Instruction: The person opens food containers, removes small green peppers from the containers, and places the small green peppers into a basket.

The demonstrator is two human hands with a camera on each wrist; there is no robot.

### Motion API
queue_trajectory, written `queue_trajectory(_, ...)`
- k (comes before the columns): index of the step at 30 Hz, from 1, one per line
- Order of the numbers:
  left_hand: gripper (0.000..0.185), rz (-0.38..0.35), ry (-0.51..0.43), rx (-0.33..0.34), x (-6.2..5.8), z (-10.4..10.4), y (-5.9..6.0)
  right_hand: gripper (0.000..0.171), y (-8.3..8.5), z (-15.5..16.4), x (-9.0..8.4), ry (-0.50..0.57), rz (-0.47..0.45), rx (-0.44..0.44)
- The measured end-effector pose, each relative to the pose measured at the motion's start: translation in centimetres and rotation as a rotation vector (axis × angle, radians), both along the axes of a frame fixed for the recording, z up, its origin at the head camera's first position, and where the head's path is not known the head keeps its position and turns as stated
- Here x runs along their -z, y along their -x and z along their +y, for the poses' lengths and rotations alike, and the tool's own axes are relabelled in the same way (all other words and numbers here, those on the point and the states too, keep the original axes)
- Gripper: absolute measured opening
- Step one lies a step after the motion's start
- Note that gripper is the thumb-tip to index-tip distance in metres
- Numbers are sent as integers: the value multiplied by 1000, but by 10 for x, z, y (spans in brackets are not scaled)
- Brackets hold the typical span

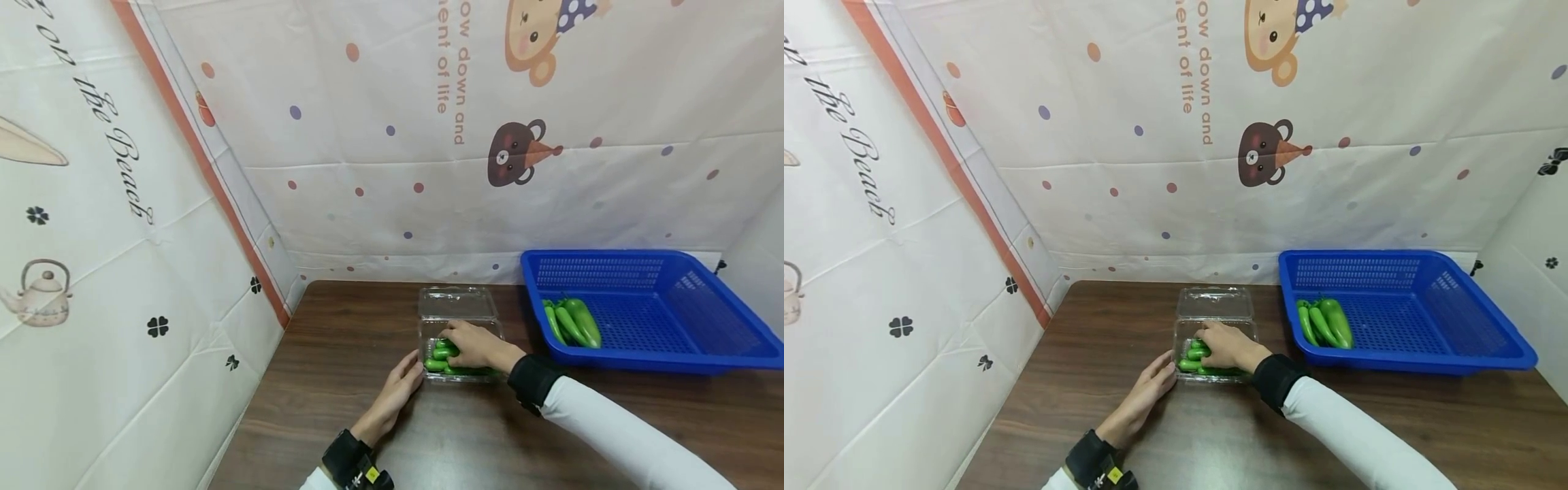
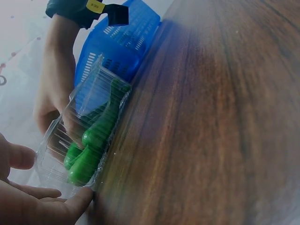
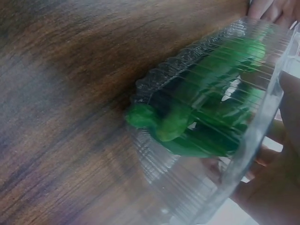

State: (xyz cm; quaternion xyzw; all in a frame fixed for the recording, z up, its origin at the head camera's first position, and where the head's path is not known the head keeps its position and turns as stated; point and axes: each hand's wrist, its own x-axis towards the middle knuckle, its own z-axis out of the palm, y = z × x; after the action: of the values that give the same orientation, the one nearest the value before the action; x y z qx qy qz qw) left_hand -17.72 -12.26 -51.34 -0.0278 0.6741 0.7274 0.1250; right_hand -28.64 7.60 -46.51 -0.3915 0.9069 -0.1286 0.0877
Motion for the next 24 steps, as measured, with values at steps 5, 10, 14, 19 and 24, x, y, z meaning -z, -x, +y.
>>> queue_trajectory(5,61,6,2,2,0,0,0,43,1,0,0,20,45,-4)
queue_trajectory(10,61,4,8,4,0,0,0,43,0,0,-1,24,56,-3)
queue_trajectory(14,60,6,3,4,1,0,1,42,-2,1,-6,79,75,13)
queue_trajectory(19,60,11,-5,6,2,0,0,46,-3,2,-18,187,110,59)
queue_trajectory(24,60,6,-15,6,2,0,-1,49,-4,3,-31,288,128,93)
